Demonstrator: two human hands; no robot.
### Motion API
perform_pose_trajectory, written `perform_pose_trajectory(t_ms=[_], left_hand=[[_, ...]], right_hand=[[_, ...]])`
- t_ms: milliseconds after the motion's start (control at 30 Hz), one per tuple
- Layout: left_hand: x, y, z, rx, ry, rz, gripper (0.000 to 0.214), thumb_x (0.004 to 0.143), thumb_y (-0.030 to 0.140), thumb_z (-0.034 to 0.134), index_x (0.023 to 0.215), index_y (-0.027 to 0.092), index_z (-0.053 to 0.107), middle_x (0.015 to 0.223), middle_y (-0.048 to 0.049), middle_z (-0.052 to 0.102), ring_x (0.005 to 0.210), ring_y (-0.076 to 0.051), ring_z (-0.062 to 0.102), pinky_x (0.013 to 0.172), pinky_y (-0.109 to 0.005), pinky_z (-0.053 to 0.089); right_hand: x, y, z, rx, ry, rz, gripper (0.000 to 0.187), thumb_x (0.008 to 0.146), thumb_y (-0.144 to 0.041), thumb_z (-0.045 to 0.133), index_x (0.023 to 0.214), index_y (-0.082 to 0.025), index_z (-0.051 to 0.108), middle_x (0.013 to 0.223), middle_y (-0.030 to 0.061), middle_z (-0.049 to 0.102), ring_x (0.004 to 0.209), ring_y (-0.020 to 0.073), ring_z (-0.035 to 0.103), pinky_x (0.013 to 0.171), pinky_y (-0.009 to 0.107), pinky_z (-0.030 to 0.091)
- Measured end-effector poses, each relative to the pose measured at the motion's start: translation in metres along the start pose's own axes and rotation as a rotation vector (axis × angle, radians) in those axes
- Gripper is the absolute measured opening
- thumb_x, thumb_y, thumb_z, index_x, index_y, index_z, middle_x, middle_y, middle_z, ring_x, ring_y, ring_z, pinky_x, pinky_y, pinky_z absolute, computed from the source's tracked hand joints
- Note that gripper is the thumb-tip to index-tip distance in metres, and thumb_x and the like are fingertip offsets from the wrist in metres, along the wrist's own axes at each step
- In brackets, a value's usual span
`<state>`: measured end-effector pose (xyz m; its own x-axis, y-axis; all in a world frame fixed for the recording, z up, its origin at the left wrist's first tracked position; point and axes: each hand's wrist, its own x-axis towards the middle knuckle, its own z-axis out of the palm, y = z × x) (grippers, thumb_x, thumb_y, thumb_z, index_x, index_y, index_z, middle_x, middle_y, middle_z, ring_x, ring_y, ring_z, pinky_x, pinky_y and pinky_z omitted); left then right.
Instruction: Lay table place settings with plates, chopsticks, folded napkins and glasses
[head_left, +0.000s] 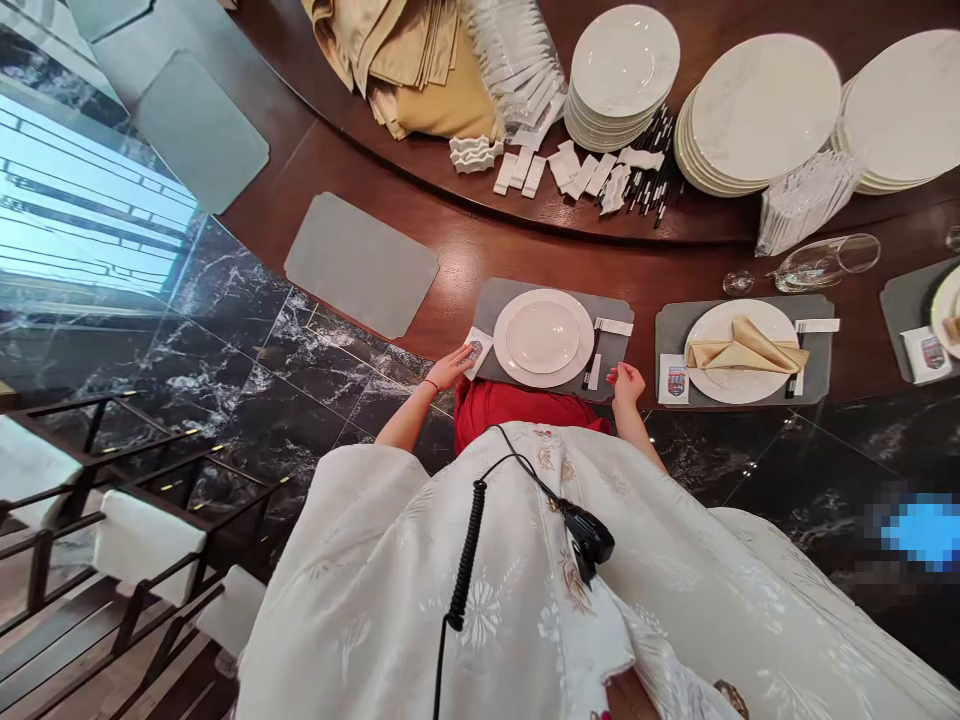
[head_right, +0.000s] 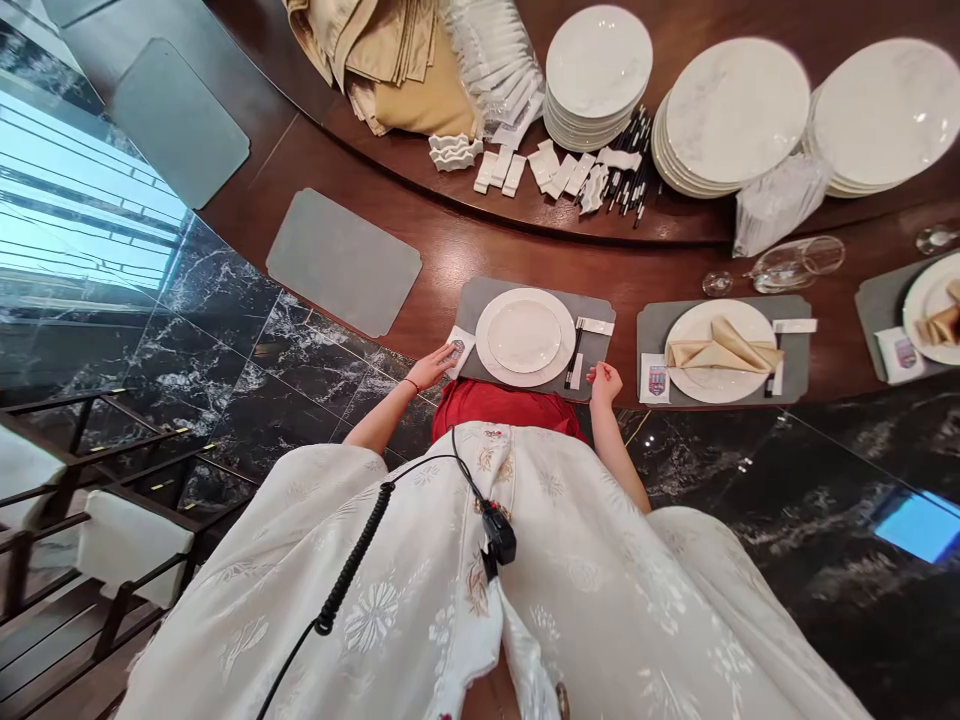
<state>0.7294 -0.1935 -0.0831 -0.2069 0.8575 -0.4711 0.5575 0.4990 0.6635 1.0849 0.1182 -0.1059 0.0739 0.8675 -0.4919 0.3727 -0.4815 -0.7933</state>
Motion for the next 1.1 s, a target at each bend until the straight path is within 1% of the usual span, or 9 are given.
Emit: perform_pose_trajectory(t_ms=[133, 200, 333, 500, 600, 700, 800, 933, 1100], left_hand=[[0.000, -0.003, -0.032, 0.143, 0.103, -0.094, 0.042, 0.084, 0.023, 0.067, 0.126, 0.021, 0.072, 0.164, -0.0164, 0.048, 0.159, -0.031, 0.034, 0.131, -0.052, 0.020], [0.009, 0.001, -0.034, 0.184, 0.146, -0.128, 0.053, 0.083, 0.029, 0.070, 0.136, 0.018, 0.067, 0.166, -0.0198, 0.044, 0.157, -0.036, 0.033, 0.130, -0.053, 0.018], [0.032, 0.009, -0.024, 0.174, 0.031, -0.084, 0.083, 0.075, 0.028, 0.075, 0.153, 0.010, 0.052, 0.153, -0.0279, 0.053, 0.144, -0.040, 0.044, 0.126, -0.053, 0.022], [0.052, -0.003, -0.038, 0.069, -0.064, 0.078, 0.048, 0.081, 0.013, 0.065, 0.127, 0.024, 0.074, 0.144, -0.0173, 0.064, 0.146, -0.031, 0.046, 0.128, -0.048, 0.021], [0.051, -0.008, -0.046, 0.052, -0.053, 0.118, 0.044, 0.085, 0.011, 0.061, 0.121, 0.031, 0.076, 0.154, -0.0102, 0.059, 0.154, -0.027, 0.040, 0.131, -0.050, 0.017], [0.047, -0.004, -0.031, 0.119, 0.116, -0.052, 0.057, 0.089, 0.021, 0.062, 0.146, 0.027, 0.063, 0.171, -0.0128, 0.038, 0.162, -0.032, 0.025, 0.131, -0.055, 0.017], [0.044, 0.006, -0.001, 0.132, 0.251, -0.293, 0.081, 0.084, 0.035, 0.073, 0.160, 0.021, 0.048, 0.177, -0.0176, 0.022, 0.162, -0.039, 0.023, 0.126, -0.057, 0.030], [0.048, 0.018, 0.029, 0.096, 0.368, -0.436, 0.081, 0.077, 0.029, 0.075, 0.156, 0.027, 0.052, 0.176, -0.0141, 0.026, 0.156, -0.041, 0.033, 0.120, -0.060, 0.040], [0.059, 0.020, 0.032, 0.020, 0.509, -0.507, 0.073, 0.073, 0.019, 0.072, 0.144, 0.028, 0.060, 0.171, -0.0133, 0.035, 0.152, -0.041, 0.038, 0.117, -0.063, 0.043]], right_hand=[[-0.002, 0.001, -0.001, 0.021, 0.022, 0.037, 0.035, 0.078, -0.049, 0.078, 0.086, -0.019, 0.063, 0.069, -0.0021, 0.065, 0.054, 0.0085, 0.057, 0.053, 0.021, 0.051], [-0.002, 0.001, -0.001, 0.039, 0.032, 0.050, 0.035, 0.077, -0.048, 0.079, 0.087, -0.018, 0.064, 0.069, -0.0021, 0.066, 0.054, 0.0085, 0.057, 0.053, 0.021, 0.052], [-0.002, -0.001, -0.001, 0.056, 0.030, 0.065, 0.033, 0.078, -0.046, 0.080, 0.088, -0.018, 0.065, 0.070, -0.0019, 0.067, 0.054, 0.0086, 0.059, 0.054, 0.021, 0.053], [-0.001, 0.001, -0.001, 0.063, 0.035, 0.081, 0.026, 0.080, -0.038, 0.078, 0.088, -0.017, 0.065, 0.070, -0.0020, 0.067, 0.053, 0.0073, 0.058, 0.054, 0.019, 0.052], [-0.001, 0.006, -0.001, 0.067, 0.037, 0.089, 0.022, 0.081, -0.034, 0.078, 0.087, -0.017, 0.065, 0.068, -0.0028, 0.066, 0.052, 0.0073, 0.057, 0.053, 0.019, 0.051], [-0.004, 0.014, -0.001, 0.087, 0.046, 0.109, 0.020, 0.081, -0.032, 0.077, 0.086, -0.018, 0.064, 0.066, -0.0038, 0.065, 0.051, 0.0074, 0.057, 0.053, 0.019, 0.051], [-0.010, 0.022, -0.002, 0.098, 0.046, 0.131, 0.022, 0.080, -0.033, 0.079, 0.086, -0.018, 0.064, 0.066, -0.0041, 0.066, 0.051, 0.0074, 0.057, 0.053, 0.018, 0.051], [-0.018, 0.030, -0.003, 0.106, 0.068, 0.138, 0.023, 0.079, -0.034, 0.080, 0.085, -0.018, 0.064, 0.067, -0.0041, 0.066, 0.053, 0.0077, 0.058, 0.053, 0.018, 0.051], [-0.024, 0.032, -0.002, 0.129, 0.093, 0.166, 0.019, 0.080, -0.030, 0.078, 0.087, -0.018, 0.065, 0.067, -0.0037, 0.067, 0.053, 0.0077, 0.058, 0.053, 0.018, 0.051]])
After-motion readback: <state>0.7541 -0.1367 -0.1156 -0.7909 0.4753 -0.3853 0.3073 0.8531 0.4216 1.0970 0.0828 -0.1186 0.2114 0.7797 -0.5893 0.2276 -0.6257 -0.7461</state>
